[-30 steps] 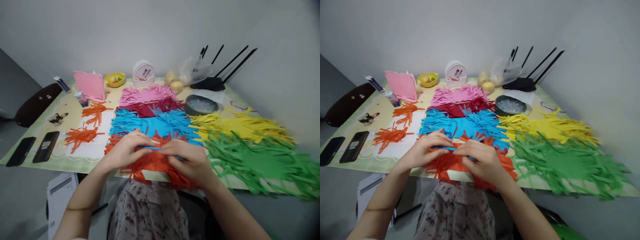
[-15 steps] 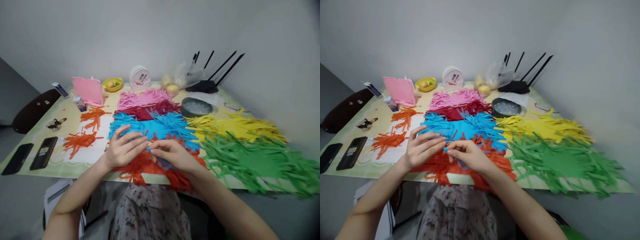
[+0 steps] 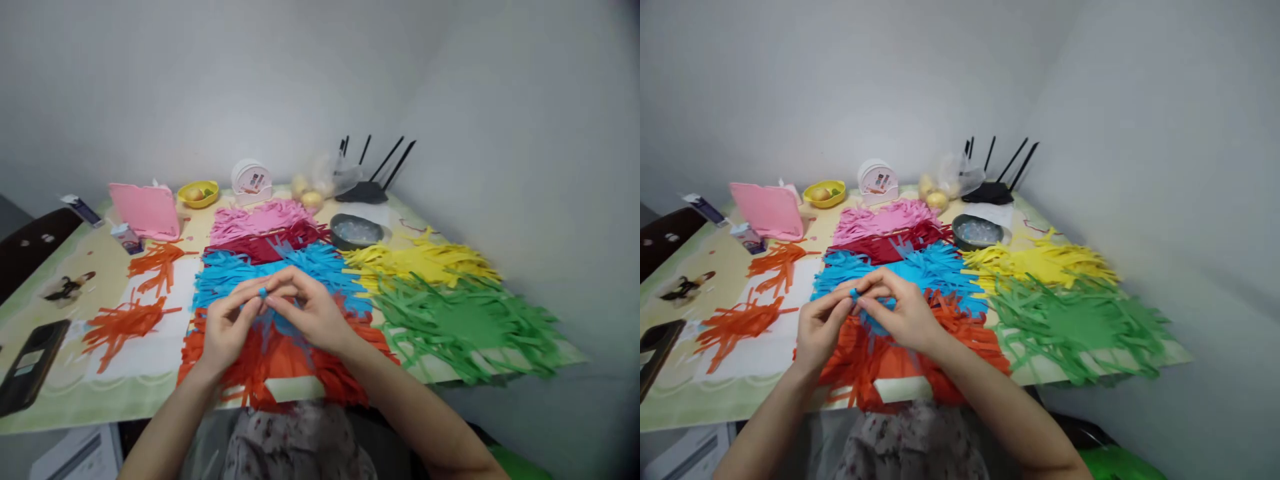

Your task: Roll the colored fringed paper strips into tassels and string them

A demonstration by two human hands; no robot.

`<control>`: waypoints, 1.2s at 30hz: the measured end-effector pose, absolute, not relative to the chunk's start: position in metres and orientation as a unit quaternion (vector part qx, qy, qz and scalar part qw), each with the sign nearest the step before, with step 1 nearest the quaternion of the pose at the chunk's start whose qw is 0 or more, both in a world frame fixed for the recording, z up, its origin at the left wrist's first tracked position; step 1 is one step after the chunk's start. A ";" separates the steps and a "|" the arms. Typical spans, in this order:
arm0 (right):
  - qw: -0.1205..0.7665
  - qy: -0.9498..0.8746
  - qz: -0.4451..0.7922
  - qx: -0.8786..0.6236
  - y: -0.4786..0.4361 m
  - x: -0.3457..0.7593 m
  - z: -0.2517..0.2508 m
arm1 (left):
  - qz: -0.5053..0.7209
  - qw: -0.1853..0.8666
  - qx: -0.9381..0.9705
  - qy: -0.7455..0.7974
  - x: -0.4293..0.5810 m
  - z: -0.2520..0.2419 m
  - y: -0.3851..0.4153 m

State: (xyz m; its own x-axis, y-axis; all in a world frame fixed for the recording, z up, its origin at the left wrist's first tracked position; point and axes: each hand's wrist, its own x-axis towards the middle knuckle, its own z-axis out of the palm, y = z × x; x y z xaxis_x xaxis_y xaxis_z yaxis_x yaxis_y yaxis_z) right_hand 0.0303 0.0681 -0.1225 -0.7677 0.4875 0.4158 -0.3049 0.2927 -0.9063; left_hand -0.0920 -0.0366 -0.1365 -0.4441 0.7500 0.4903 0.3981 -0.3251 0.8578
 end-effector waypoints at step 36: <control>0.318 -0.834 0.370 -0.259 0.202 0.050 -0.156 | 0.588 0.080 0.441 0.674 -0.116 -0.168 0.000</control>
